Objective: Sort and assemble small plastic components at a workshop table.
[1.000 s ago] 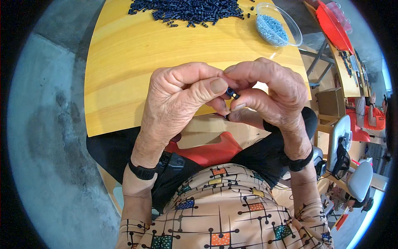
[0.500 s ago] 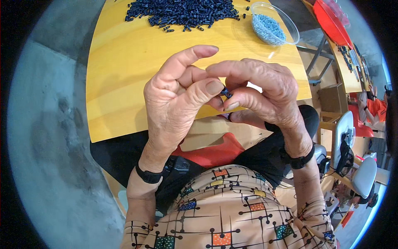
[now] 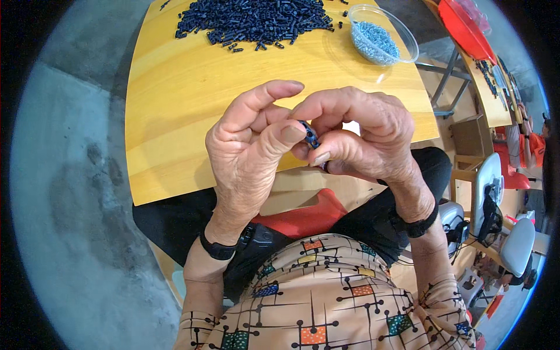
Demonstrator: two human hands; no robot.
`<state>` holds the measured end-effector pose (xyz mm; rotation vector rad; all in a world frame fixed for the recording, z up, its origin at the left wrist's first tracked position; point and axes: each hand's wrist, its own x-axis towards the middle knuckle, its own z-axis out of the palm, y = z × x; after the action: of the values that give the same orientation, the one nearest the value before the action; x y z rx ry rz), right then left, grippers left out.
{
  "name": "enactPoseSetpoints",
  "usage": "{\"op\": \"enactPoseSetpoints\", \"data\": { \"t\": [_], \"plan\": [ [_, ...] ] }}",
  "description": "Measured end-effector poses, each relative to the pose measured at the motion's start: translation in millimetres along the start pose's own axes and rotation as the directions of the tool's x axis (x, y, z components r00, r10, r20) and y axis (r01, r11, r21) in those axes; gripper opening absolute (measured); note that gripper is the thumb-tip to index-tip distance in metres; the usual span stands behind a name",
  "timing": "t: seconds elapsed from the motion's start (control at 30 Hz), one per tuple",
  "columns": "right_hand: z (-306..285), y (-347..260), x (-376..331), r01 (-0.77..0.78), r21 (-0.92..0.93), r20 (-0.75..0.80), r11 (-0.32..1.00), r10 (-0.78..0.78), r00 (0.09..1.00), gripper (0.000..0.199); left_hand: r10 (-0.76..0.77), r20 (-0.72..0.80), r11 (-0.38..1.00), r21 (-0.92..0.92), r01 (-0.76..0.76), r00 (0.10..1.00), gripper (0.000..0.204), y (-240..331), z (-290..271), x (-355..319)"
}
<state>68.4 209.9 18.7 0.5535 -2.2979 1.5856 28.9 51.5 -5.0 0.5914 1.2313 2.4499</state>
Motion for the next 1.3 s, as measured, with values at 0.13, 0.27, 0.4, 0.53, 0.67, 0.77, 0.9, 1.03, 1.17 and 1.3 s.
{"op": "enactPoseSetpoints", "data": {
  "t": [0.13, 0.27, 0.4, 0.53, 0.67, 0.77, 0.9, 1.03, 1.17, 1.3],
  "plan": [
    [-2.8, -1.8, 0.3, 0.022, -0.083, 0.000, 0.996, -0.022, 1.000, 0.035, 0.035, 0.001, 0.999, -0.011, -0.035, 0.999, 0.035, -3.2, -1.6, 1.5],
    [-5.9, 1.1, -2.1, 0.031, -0.183, -0.008, 0.983, -0.033, 0.999, 0.036, -0.076, -0.081, 0.997, 0.015, 0.078, 0.994, 0.027, 2.1, 1.3, 0.7],
    [-6.9, 7.4, -2.8, 0.103, -0.273, -0.004, 0.957, -0.108, 0.994, 0.035, -0.268, -0.002, 0.963, 0.042, 0.268, 0.963, 0.025, 1.7, -2.2, 0.1],
    [-8.1, 11.8, -3.2, 0.152, -0.326, 0.017, 0.933, -0.155, 0.988, 0.032, -0.357, 0.015, 0.933, 0.062, 0.356, 0.934, 0.017, 2.0, -2.4, 4.9],
    [-5.6, 13.5, -1.0, 0.153, -0.367, 0.041, 0.918, -0.148, 0.988, 0.030, -0.323, -0.013, 0.946, 0.021, 0.323, 0.946, 0.016, -6.6, -4.1, 5.4],
    [-5.6, 17.0, 0.3, 0.124, -0.341, 0.032, 0.932, -0.120, 0.992, 0.030, -0.330, -0.019, 0.942, -0.070, 0.328, 0.944, 0.016, -12.4, -5.0, 6.8],
    [-6.1, 18.8, 1.2, 0.039, -0.285, 0.041, 0.958, -0.028, 0.999, 0.035, -0.350, -0.002, 0.935, -0.066, 0.350, 0.937, 0.018, -12.4, -7.1, 5.3],
    [-13.5, 14.3, 4.7, -0.019, -0.231, 0.106, 0.973, 0.044, 0.993, 0.047, -0.367, 0.015, 0.920, -0.147, 0.365, 0.930, 0.022, -12.9, -6.0, 6.3],
    [-6.8, 18.3, 4.9, 0.004, -0.097, 0.087, 0.995, 0.005, 0.996, 0.053, -0.410, 0.031, 0.891, -0.203, 0.407, 0.912, 0.023, -8.8, -4.6, 3.9],
    [0.2, 24.5, 4.6, 0.050, 0.013, 0.067, 0.999, -0.051, 0.996, 0.048, -0.382, 0.087, 0.899, -0.196, 0.392, 0.920, 0.022, -7.9, -5.5, 2.5]
  ]
}}
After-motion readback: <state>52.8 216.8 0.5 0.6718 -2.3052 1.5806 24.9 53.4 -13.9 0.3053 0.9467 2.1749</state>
